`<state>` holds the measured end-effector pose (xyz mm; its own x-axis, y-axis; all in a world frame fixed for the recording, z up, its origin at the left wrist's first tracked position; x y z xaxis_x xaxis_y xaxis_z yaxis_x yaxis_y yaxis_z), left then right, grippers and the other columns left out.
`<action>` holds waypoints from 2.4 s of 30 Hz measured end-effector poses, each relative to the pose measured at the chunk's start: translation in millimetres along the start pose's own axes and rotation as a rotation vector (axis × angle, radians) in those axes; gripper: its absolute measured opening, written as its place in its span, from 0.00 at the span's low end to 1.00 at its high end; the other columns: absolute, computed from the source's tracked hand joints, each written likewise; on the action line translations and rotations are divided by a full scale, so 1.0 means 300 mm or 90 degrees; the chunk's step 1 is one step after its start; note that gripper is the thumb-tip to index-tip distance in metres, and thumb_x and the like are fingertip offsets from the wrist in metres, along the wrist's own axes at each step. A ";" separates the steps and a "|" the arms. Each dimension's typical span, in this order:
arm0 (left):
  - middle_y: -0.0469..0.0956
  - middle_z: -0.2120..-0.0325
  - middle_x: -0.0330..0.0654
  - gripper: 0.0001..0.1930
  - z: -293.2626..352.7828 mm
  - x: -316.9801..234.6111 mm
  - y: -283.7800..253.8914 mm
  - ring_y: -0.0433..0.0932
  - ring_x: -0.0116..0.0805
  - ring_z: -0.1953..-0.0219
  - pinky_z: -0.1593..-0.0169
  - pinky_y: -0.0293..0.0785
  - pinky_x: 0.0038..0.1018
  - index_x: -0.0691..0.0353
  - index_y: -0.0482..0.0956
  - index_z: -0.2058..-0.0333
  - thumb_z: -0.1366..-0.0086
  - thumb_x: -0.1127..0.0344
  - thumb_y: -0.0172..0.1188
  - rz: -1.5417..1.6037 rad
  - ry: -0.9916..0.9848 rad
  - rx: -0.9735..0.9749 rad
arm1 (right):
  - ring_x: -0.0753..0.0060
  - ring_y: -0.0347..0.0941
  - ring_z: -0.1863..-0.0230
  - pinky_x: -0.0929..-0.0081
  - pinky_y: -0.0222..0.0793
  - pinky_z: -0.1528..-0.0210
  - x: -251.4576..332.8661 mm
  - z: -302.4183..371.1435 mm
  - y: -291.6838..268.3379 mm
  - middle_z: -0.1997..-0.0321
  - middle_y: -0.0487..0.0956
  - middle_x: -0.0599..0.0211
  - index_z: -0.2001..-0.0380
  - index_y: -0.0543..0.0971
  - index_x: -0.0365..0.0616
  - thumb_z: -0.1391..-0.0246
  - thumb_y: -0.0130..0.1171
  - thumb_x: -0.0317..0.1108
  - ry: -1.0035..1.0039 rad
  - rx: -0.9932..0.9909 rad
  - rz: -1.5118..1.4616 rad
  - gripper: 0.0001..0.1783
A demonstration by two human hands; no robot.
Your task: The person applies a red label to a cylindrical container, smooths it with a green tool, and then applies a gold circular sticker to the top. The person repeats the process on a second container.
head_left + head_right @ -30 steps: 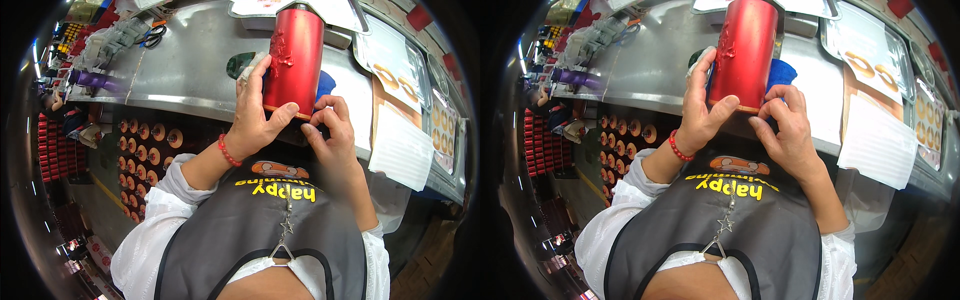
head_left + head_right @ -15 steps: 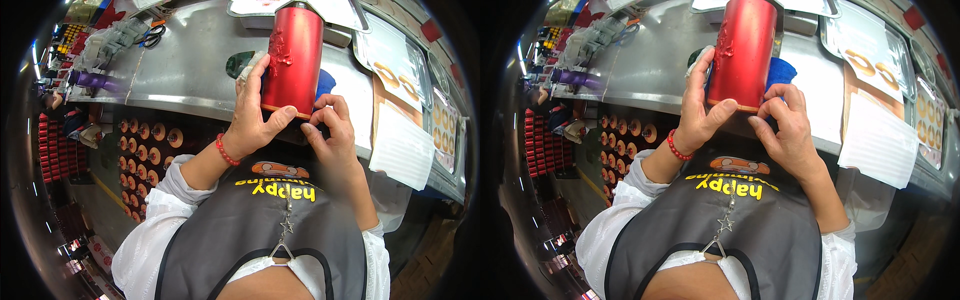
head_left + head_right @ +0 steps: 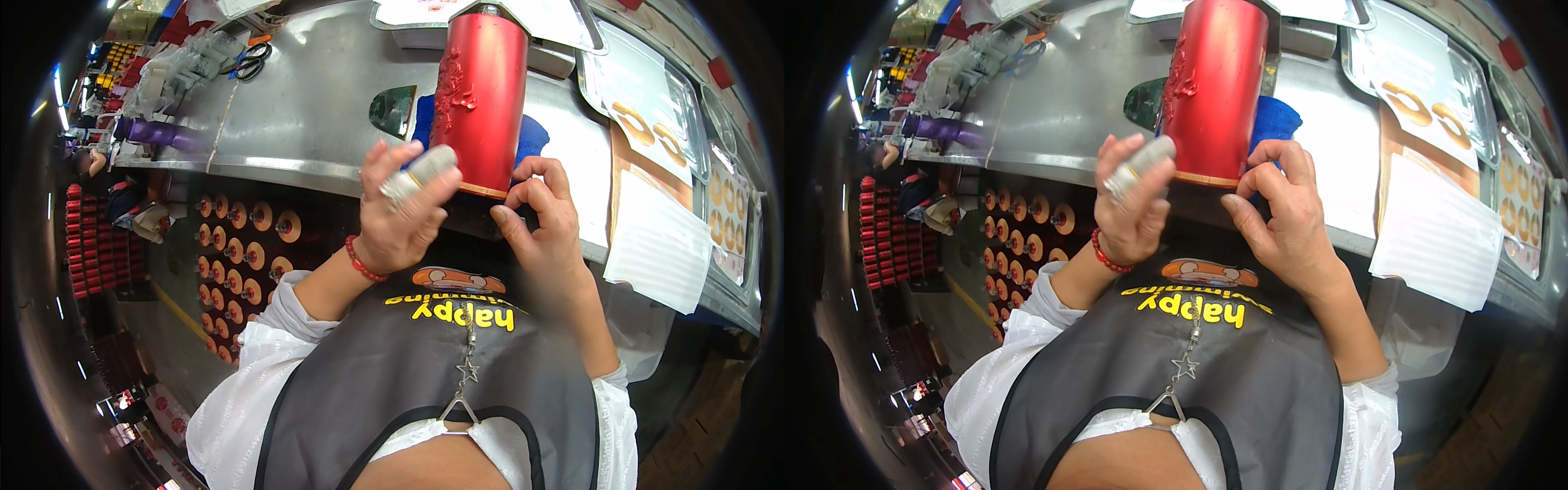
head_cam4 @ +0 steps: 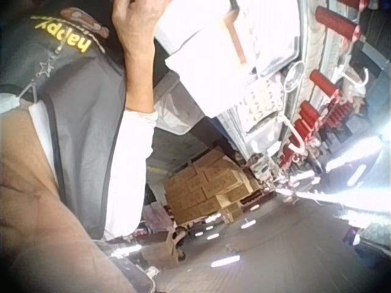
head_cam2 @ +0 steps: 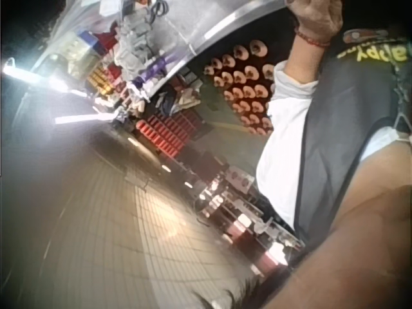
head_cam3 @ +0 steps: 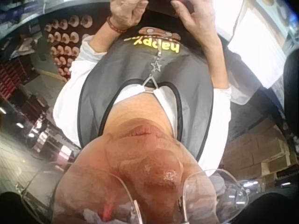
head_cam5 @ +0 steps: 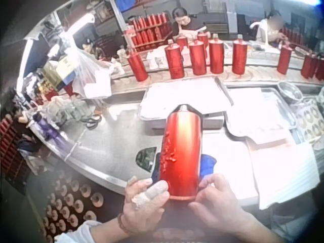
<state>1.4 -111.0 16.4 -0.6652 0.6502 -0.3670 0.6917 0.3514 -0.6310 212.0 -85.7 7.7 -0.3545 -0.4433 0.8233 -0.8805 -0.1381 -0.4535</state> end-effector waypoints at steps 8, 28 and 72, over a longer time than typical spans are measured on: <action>0.84 0.55 0.30 0.16 -0.069 -0.030 0.059 0.73 0.31 0.42 0.27 0.45 0.44 0.45 0.85 0.51 0.38 0.65 0.61 -0.092 0.248 0.022 | 0.53 0.67 0.52 0.64 0.65 0.48 -0.005 0.003 0.013 0.55 0.70 0.55 0.71 0.74 0.40 0.56 0.67 0.23 0.004 0.005 0.006 0.11; 0.82 0.51 0.38 0.24 -0.079 0.013 0.018 0.69 0.41 0.36 0.26 0.41 0.49 0.50 0.81 0.46 0.43 0.69 0.64 0.038 0.127 0.033 | 0.75 0.77 0.61 0.76 0.75 0.57 0.104 -0.011 -0.090 0.63 0.81 0.56 0.43 0.67 0.37 0.35 0.48 0.27 0.230 -0.113 -0.302 0.18; 0.69 0.38 0.57 0.36 0.049 0.151 0.066 0.59 0.63 0.31 0.29 0.50 0.50 0.68 0.67 0.37 0.33 0.45 0.59 0.095 -0.108 0.102 | 0.86 0.67 0.68 0.83 0.66 0.65 0.015 0.016 -0.004 0.68 0.74 0.74 0.54 0.70 0.40 0.41 0.56 0.27 0.232 -0.011 -0.319 0.12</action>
<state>-19.1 -84.5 -22.8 -0.6062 0.5599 -0.5649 0.7415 0.1408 -0.6561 212.9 -91.7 10.1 0.0207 0.0035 0.9998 -0.9718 -0.2347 0.0209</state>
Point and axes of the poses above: each hand's wrist, its own z-axis away from the middle knuckle, its own y-axis out of the palm, x = y × z, the point moved 3 cm from there along -z, towards the middle knuckle
